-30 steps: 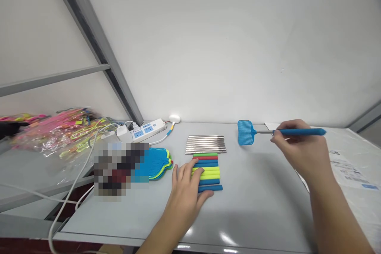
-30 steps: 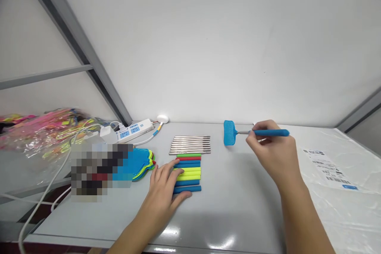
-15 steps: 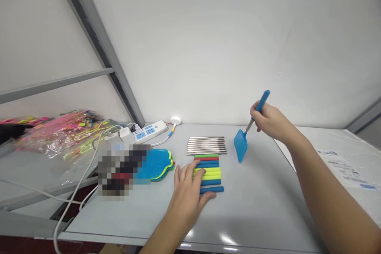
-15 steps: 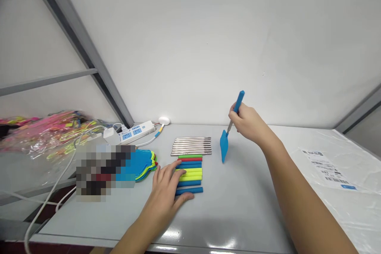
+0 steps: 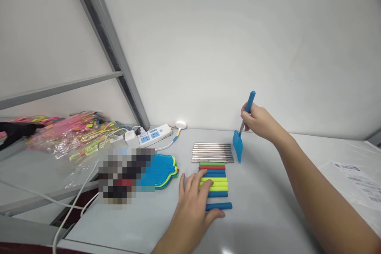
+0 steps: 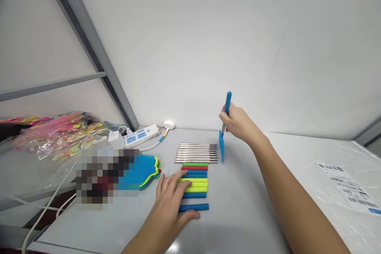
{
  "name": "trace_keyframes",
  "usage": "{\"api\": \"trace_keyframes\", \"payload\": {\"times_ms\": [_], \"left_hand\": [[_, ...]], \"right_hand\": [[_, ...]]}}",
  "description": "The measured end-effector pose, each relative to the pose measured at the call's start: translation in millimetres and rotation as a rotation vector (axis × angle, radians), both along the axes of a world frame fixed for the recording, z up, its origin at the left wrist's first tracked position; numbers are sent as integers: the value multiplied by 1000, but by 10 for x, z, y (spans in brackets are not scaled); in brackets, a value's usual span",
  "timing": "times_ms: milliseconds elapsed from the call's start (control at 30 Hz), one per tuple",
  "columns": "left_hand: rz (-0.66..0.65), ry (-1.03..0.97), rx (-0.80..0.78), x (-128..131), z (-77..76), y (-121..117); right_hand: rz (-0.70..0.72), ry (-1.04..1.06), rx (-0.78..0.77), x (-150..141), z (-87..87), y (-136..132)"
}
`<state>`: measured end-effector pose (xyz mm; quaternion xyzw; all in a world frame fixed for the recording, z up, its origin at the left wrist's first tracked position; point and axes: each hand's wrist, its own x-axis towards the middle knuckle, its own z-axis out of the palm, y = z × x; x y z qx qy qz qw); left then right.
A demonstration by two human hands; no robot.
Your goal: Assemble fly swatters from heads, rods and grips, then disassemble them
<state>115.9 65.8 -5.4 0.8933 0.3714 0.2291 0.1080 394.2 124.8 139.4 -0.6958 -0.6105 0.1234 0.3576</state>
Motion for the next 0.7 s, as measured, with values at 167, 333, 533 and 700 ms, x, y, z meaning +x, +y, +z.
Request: {"api": "trace_keyframes", "payload": {"times_ms": [167,333,533,700], "left_hand": [[-22,12,-34,-11,32,-11],[-22,15,-58,-10,62,-22],[-7,13,-68,-5,85,-28],[4,17,-75,3,99,-17]], "right_hand": [[66,45,-12,-22,-9,25],[80,61,-9,-41,3,20],[92,64,-3,-58,11,3],[99,71,-10,-61,18,-5]]}}
